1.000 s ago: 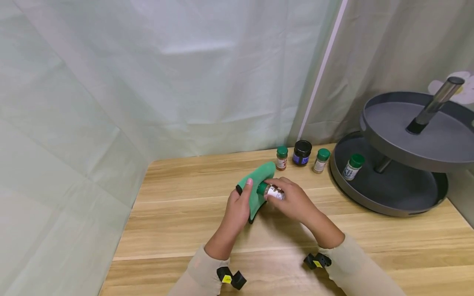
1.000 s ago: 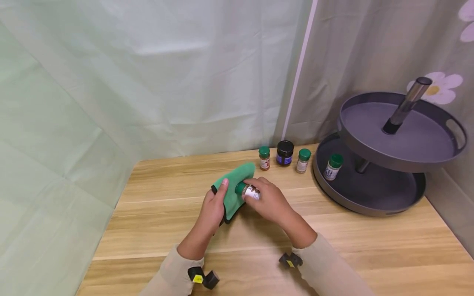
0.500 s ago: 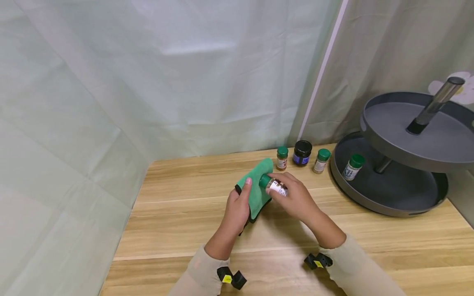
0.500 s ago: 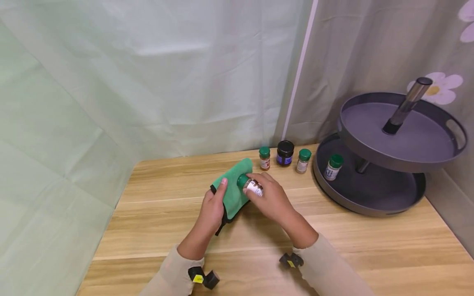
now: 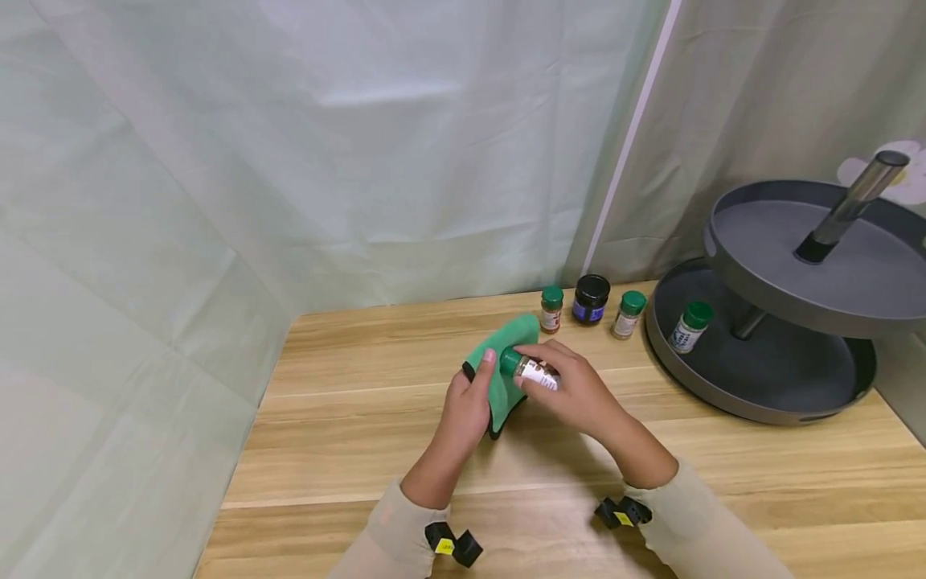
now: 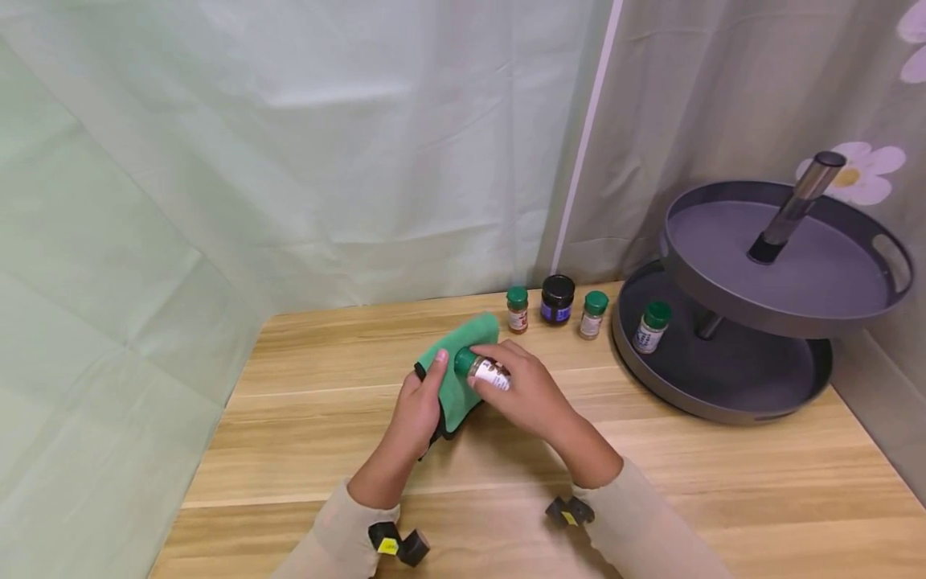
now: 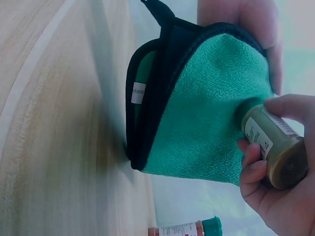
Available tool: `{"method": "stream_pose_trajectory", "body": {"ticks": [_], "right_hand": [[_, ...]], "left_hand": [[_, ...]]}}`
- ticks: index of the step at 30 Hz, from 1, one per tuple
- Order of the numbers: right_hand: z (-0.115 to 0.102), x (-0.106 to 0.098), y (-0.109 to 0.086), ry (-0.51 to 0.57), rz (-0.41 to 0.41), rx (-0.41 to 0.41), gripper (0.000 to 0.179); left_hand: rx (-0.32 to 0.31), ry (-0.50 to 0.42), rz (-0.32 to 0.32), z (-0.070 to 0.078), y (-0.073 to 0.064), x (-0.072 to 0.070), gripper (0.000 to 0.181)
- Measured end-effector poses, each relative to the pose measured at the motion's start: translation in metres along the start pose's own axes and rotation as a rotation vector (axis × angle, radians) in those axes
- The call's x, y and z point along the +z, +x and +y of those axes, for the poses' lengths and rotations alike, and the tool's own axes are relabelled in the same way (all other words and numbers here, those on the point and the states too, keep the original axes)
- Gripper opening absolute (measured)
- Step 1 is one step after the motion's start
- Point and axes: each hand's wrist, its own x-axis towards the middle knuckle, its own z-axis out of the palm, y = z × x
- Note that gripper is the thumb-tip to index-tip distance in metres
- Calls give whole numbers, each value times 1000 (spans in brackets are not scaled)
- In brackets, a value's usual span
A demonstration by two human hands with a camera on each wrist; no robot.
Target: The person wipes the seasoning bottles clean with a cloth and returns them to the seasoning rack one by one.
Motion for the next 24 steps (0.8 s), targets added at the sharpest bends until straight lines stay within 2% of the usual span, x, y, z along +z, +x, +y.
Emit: {"method": "stream_pose_trajectory", "body": {"ticks": [7, 15, 19, 24], "right_hand": [[2, 1, 0, -26, -77, -66, 39], [4, 0, -1, -104, -126, -66, 38], [4, 1, -1, -144, -104, -47, 40], [5, 1, 1, -179, -74, 34, 43]], "left_hand": [[-22, 5, -14, 0, 0, -1, 65], [-29, 20, -34, 1, 0, 1, 67], [-30, 27, -50, 1, -1, 2, 68], [-25, 2, -75, 0, -2, 5, 67]]}}
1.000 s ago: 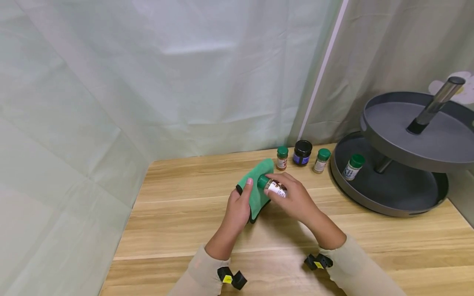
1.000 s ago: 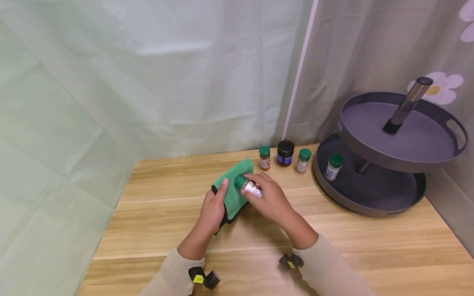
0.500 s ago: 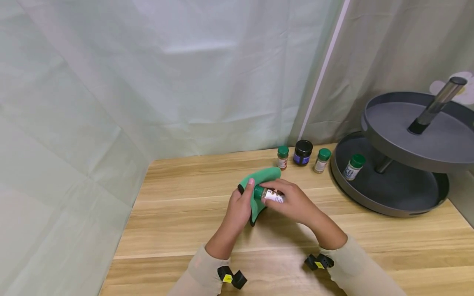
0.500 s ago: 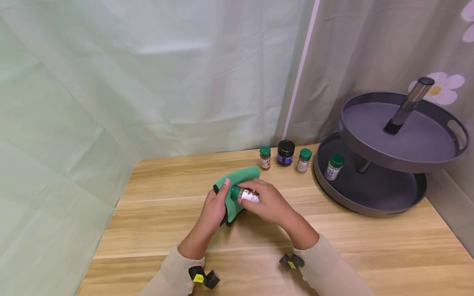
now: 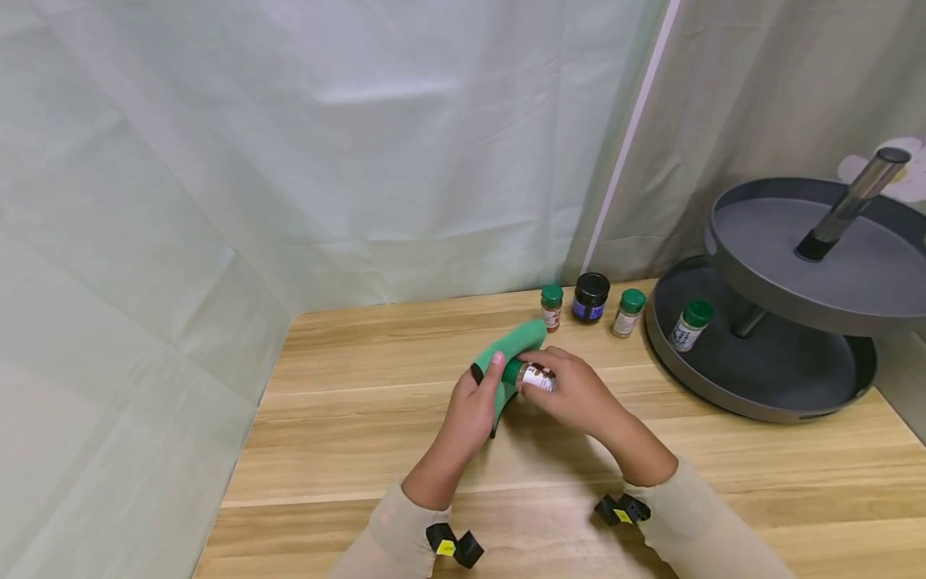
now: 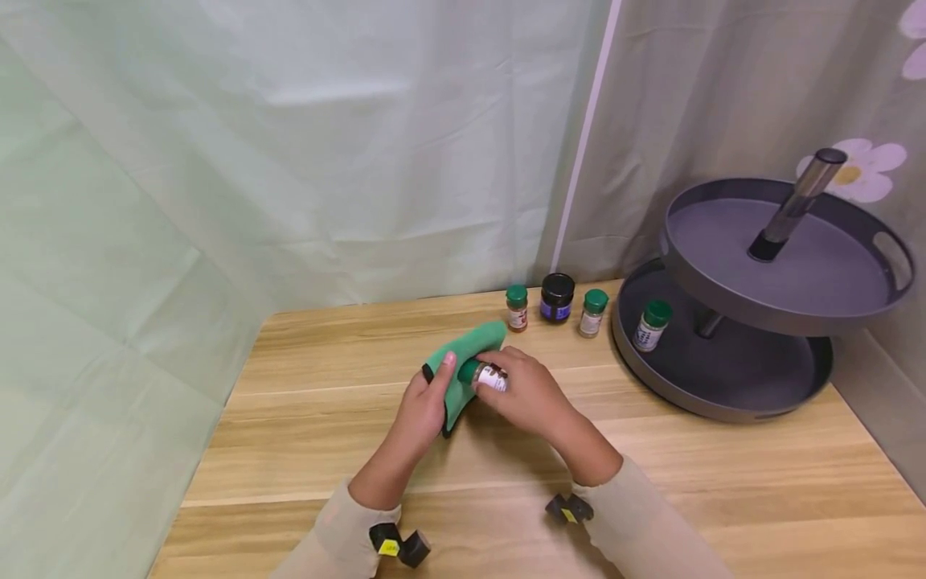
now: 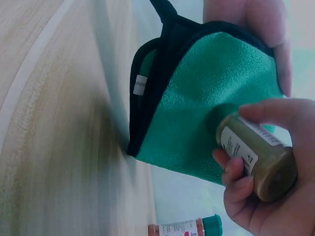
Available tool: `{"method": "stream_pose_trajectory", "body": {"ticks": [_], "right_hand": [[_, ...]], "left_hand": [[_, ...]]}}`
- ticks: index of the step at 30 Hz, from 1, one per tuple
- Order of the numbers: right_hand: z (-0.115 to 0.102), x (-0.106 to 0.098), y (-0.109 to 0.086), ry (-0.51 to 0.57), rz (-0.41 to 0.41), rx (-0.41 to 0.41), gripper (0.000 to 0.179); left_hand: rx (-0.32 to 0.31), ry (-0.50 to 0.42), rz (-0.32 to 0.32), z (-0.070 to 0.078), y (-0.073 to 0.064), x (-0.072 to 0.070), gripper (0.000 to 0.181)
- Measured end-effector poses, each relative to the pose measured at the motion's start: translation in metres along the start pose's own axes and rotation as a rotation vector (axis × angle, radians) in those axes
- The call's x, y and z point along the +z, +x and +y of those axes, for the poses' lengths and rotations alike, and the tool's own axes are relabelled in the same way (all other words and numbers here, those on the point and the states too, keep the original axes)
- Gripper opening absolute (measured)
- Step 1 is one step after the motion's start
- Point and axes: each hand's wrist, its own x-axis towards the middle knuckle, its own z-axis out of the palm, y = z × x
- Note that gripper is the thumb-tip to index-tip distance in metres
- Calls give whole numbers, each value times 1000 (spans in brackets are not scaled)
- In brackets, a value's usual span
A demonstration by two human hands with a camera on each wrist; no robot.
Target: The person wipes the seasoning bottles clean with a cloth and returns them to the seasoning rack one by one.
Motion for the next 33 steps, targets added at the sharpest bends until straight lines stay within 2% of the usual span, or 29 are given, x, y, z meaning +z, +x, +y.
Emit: {"method": "stream_pose_trajectory", "body": {"ticks": [7, 10, 13, 18, 21, 26, 33], "right_hand": [[-1, 1, 2, 31, 57, 40, 45], [-1, 1, 2, 65, 85, 37, 45], [-1, 2, 2, 100, 120, 20, 44], [-1, 4, 2, 150, 169, -19, 46], [-2, 5, 1, 178, 167, -31, 46], [-4, 7, 1, 215, 166, -59, 46], [-7, 13, -1, 297, 186, -104, 49]], "left_hand": [[1, 17, 71, 2, -1, 2, 66], [-2, -24, 73, 3, -1, 1, 67], [6, -138, 45, 3, -1, -1, 61], [54, -353, -2, 3, 2, -5, 49], [51, -407, -15, 3, 1, -5, 48], [33, -426, -19, 3, 0, -1, 50], [0, -432, 23, 4, -1, 1, 46]]}}
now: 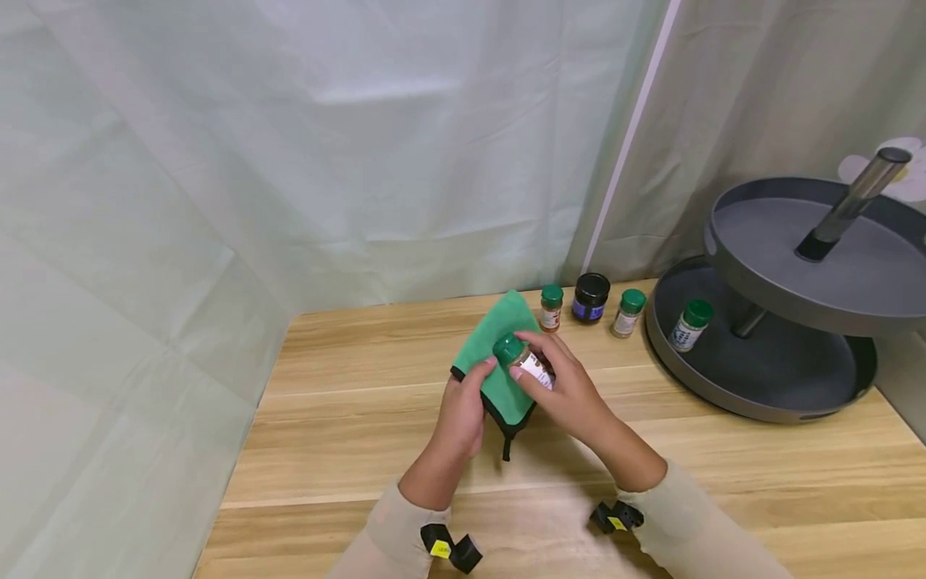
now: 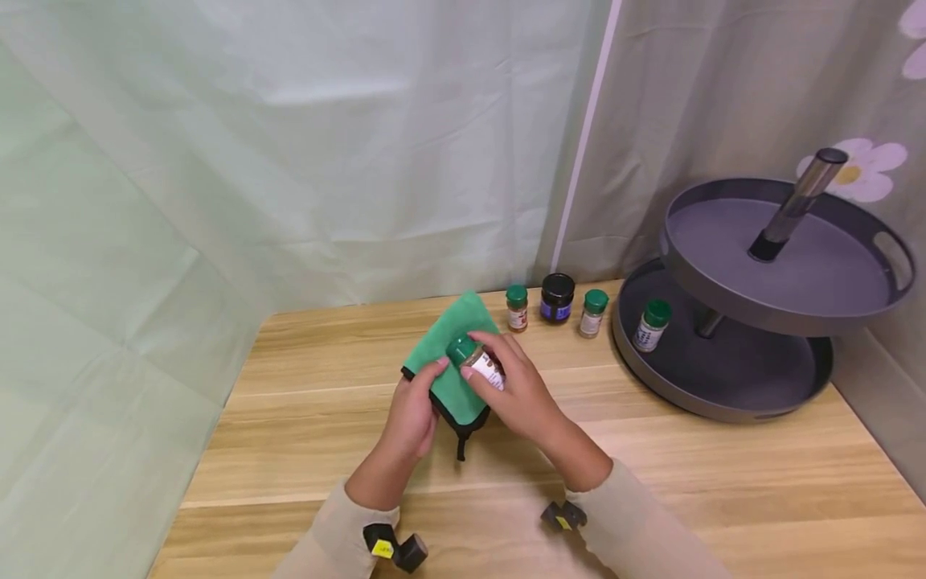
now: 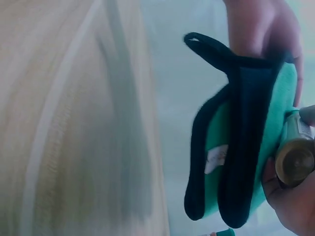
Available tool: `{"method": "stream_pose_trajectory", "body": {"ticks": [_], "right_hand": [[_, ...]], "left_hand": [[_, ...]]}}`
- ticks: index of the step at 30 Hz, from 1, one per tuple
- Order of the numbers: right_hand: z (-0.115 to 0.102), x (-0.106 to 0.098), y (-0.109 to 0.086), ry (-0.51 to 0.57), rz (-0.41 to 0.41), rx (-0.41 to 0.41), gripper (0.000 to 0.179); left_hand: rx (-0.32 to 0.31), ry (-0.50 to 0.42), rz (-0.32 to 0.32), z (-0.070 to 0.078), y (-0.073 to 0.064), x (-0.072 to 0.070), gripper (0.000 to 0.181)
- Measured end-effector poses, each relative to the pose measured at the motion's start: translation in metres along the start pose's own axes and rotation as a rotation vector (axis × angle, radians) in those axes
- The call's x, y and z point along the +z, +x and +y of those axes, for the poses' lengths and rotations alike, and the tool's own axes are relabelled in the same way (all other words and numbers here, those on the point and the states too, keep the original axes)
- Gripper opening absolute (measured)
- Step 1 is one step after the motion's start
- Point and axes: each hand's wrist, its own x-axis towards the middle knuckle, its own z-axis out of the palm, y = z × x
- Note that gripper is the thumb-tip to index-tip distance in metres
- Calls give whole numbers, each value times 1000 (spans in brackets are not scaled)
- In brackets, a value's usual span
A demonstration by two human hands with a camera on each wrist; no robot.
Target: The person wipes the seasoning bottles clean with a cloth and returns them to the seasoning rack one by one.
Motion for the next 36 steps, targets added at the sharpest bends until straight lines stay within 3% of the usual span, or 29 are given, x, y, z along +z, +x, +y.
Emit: {"method": "stream_pose_trajectory", "body": {"ticks": [8, 21, 29, 36], "right_hand": [[4, 4, 0, -24, 99, 46, 48], [11, -1, 5, -13, 205, 159, 44], [8, -1, 6, 112, 77, 257, 46], [1, 4, 4, 121, -71, 277, 47]], "left_hand": [[-23, -34, -3, 0, -3, 4, 49], [-39, 147, -77, -3, -10, 11, 51], [-15, 189, -51, -5, -9, 10, 60], [-4, 171, -6, -6, -4, 8, 58]]}}
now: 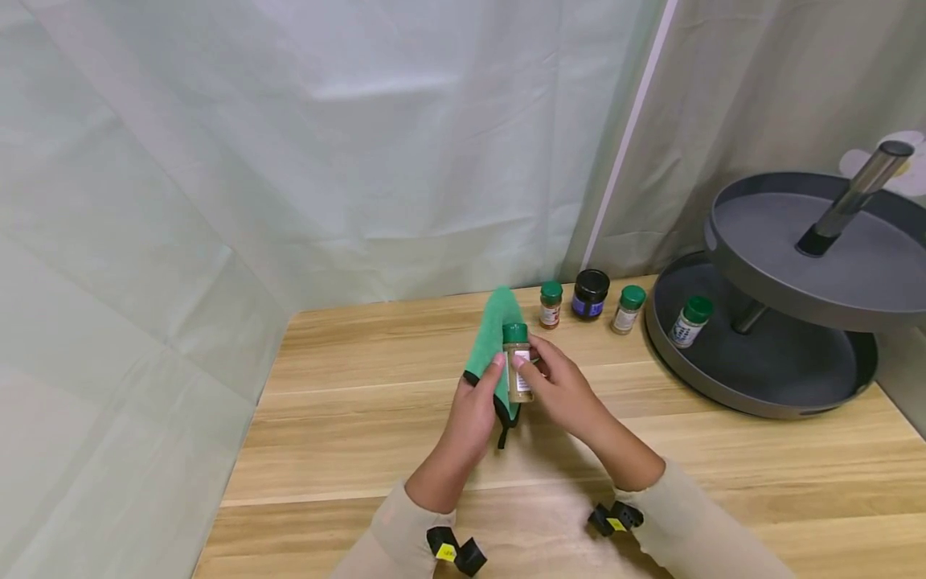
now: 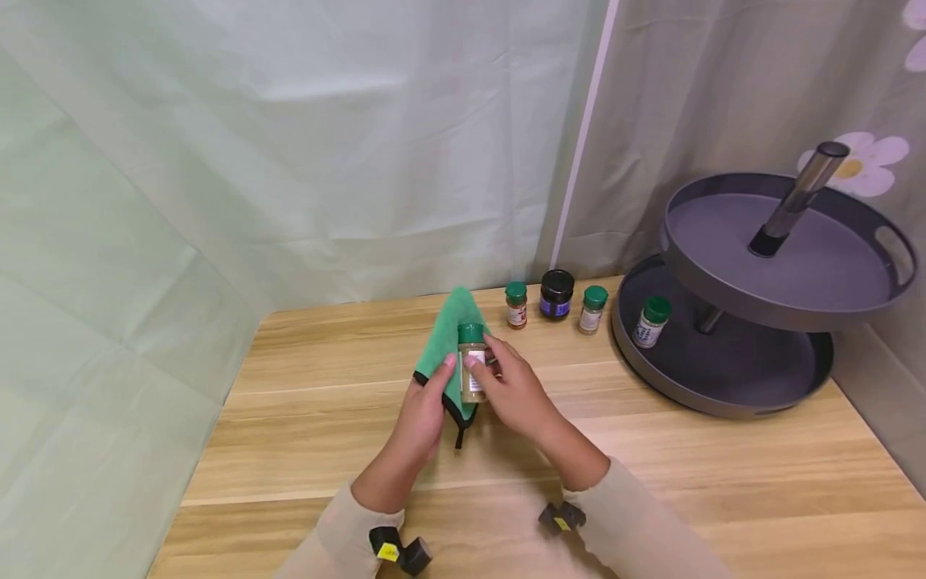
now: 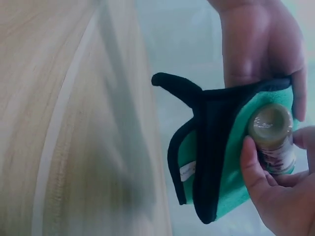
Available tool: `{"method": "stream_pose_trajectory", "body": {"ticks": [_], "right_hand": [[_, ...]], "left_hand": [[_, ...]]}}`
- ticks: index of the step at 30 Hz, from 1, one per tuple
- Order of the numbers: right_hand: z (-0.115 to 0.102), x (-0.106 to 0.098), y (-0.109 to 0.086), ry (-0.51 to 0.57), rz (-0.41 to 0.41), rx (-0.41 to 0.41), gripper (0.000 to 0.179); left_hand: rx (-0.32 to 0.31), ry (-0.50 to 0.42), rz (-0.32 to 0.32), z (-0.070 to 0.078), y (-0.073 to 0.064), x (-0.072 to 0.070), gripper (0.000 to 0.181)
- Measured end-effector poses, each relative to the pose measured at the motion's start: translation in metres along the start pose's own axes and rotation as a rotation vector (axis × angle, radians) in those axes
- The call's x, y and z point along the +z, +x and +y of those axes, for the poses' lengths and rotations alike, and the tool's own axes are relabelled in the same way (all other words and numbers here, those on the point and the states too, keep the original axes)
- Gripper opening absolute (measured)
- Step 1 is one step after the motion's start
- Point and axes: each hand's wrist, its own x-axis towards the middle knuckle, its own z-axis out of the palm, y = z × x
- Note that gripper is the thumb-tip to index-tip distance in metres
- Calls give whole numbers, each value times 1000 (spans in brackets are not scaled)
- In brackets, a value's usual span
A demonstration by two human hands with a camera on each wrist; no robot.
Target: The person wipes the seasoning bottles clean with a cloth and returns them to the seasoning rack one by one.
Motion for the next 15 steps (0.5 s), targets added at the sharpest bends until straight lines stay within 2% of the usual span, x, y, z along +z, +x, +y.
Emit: {"method": "stream_pose_trajectory", "body": {"ticks": [4, 8, 15], "right_hand": [[-2, 0, -1, 8, -13, -2, 52], [0, -1, 1, 38, 21, -7, 53], [7, -8, 7, 82, 85, 19, 55]], "left_hand": [[10, -9, 1, -1, 0, 1, 58], [19, -3, -38, -1, -2, 3, 60], [-13, 121, -69, -4, -7, 8, 59]]}}
